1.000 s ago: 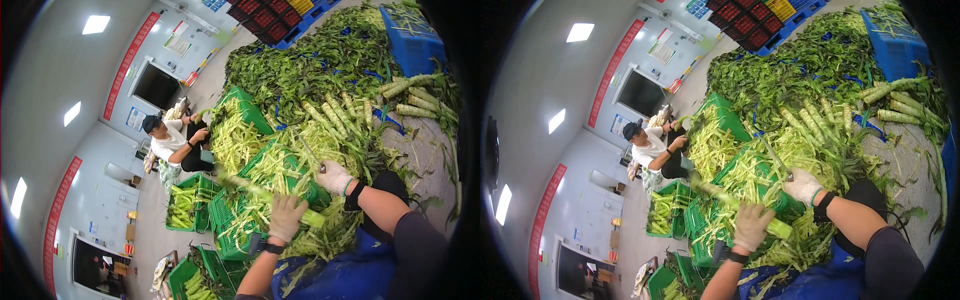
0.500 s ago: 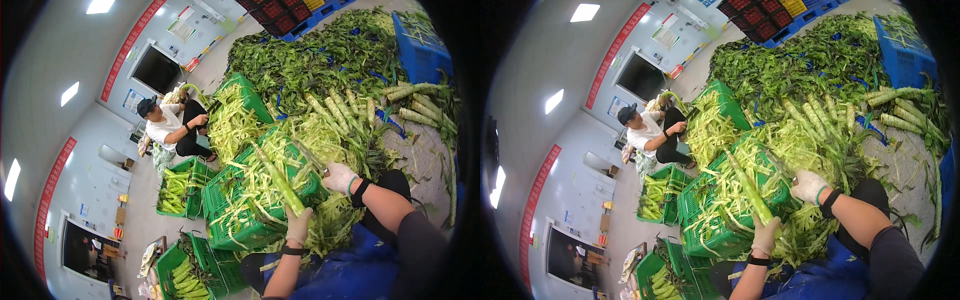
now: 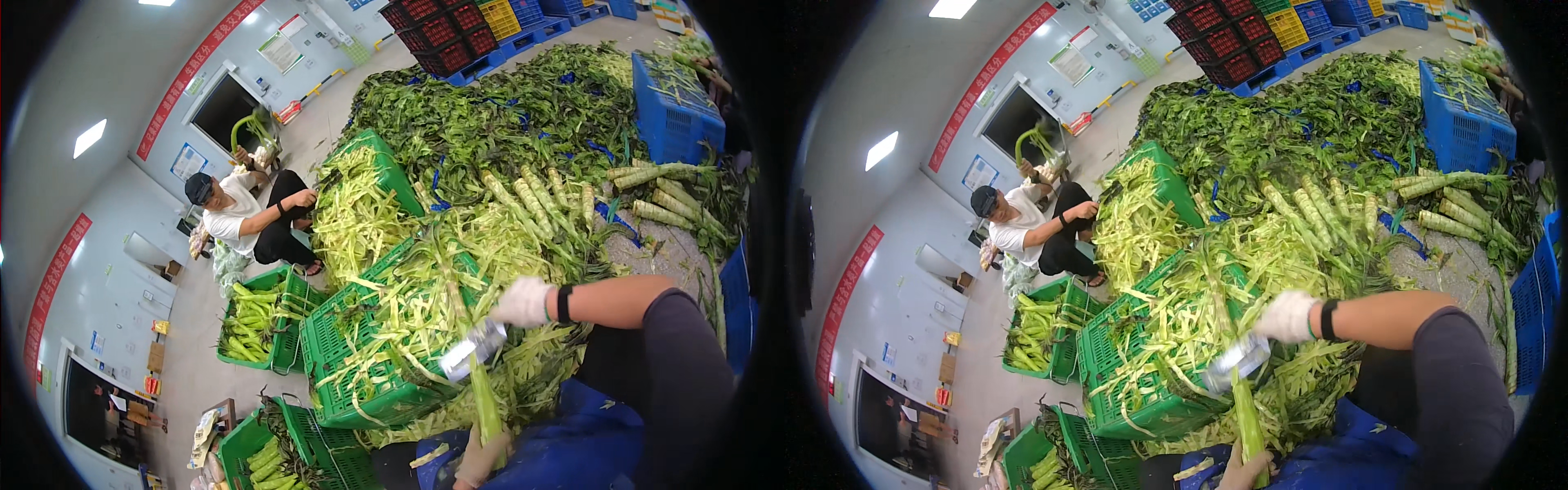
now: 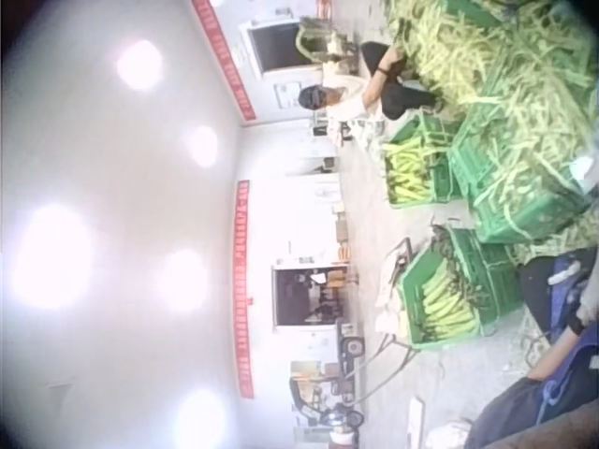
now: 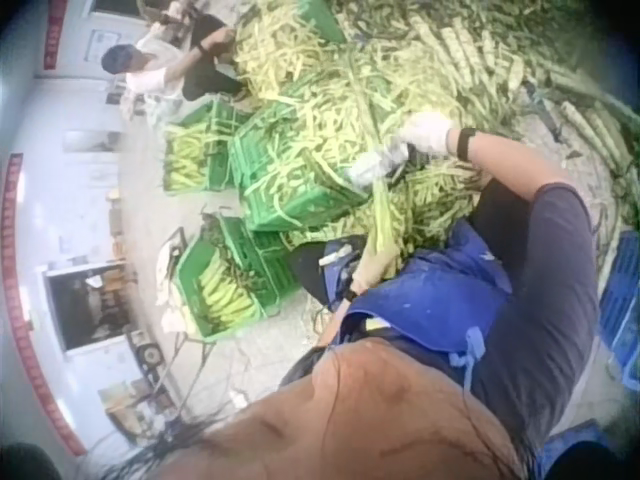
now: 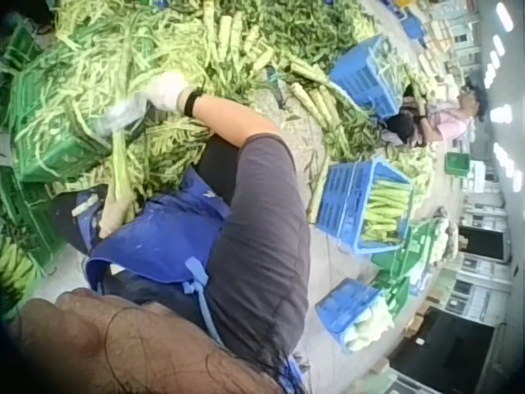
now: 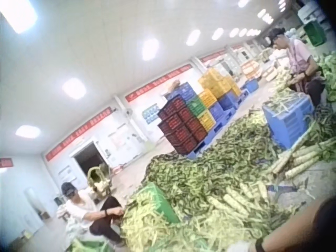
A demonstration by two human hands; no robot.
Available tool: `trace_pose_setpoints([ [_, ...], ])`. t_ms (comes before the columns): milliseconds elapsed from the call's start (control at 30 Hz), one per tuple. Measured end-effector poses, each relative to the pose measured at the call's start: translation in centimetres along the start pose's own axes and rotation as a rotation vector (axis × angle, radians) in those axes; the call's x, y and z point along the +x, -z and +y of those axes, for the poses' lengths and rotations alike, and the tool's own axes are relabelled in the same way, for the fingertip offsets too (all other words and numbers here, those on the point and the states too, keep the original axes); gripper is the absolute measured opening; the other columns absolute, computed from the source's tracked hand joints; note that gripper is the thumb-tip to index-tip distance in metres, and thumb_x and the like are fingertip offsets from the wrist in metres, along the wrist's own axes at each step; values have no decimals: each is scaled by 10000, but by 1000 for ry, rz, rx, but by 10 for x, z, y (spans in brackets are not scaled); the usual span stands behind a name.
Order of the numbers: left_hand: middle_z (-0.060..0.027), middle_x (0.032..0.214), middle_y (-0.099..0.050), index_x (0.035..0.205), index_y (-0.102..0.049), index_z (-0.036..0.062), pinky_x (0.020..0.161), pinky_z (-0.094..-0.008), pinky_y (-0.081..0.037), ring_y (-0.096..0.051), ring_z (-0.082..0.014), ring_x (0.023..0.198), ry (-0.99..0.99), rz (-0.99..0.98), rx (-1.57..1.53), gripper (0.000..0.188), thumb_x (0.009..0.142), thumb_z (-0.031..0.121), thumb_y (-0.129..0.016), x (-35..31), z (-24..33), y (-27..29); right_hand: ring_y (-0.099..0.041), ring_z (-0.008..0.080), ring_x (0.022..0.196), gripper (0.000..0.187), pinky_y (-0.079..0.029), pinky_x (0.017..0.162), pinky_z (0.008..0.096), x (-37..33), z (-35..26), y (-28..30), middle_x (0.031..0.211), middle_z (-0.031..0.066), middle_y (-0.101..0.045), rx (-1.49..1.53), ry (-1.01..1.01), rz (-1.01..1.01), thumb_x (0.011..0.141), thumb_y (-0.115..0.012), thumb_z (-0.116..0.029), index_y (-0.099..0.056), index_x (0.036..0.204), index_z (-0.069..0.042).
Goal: The person peels celtuce stalks with a hand tool, rotating each one to reach all sides before placing it into a green crate.
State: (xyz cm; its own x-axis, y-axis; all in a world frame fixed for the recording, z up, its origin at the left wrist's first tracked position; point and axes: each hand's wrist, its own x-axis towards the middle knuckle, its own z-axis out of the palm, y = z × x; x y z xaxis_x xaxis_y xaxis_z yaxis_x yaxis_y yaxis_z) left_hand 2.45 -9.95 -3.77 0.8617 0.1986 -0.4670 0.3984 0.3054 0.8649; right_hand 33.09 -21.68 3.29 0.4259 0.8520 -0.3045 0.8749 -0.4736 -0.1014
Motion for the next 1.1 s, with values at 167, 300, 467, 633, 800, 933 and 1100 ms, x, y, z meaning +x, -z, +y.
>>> trace_pose_setpoints([
  [167,-64,937,-635,1281,-501,36,647,-278,-516,-611,-153,732,20,77,-152,456,856,75,-664,-1,7,-1,-727,292,834,222,-594,678,416,67,72,5,931,106,-736,139,-449,181,920,-610,-181,-693,1123,-212],
  [300,-101,924,-644,1453,-345,3,724,-320,-536,-639,-185,798,152,-85,249,650,884,53,-654,27,-12,41,-722,279,818,260,-591,689,415,39,36,6,883,85,-728,157,-300,108,882,-597,-151,-693,1110,-232],
  [467,-60,911,-632,1244,-525,26,654,-281,-515,-612,-157,744,162,-180,-72,412,850,62,-639,28,9,25,-719,304,814,266,-589,672,426,-5,3,9,872,94,-714,17,8,-134,875,-588,-167,-673,1124,-210],
  [633,-58,888,-638,1185,-572,33,622,-285,-508,-613,-157,725,183,-253,-370,325,869,78,-632,23,4,17,-721,281,839,300,-585,684,419,30,99,-6,909,108,-729,187,-560,235,880,-589,-129,-668,1163,-190],
  [800,-60,887,-641,1186,-568,32,628,-300,-529,-616,-162,708,210,-125,-255,314,908,136,-672,29,0,10,-712,299,839,247,-577,690,460,3,40,-1,889,102,-720,130,-102,49,843,-602,-200,-685,1076,-209],
  [933,-61,868,-643,1170,-570,34,616,-297,-519,-616,-163,701,259,-157,-239,293,909,125,-667,27,9,4,-716,307,806,238,-590,674,445,7,39,-24,870,101,-717,59,-70,105,890,-565,-142,-687,1080,-217],
  [1100,-65,867,-645,1167,-568,29,611,-298,-519,-619,-170,688,265,-118,-203,305,900,128,-679,36,13,9,-715,257,767,257,-584,633,392,37,104,-2,827,90,-713,107,-480,229,895,-584,-124,-688,1119,-195],
])
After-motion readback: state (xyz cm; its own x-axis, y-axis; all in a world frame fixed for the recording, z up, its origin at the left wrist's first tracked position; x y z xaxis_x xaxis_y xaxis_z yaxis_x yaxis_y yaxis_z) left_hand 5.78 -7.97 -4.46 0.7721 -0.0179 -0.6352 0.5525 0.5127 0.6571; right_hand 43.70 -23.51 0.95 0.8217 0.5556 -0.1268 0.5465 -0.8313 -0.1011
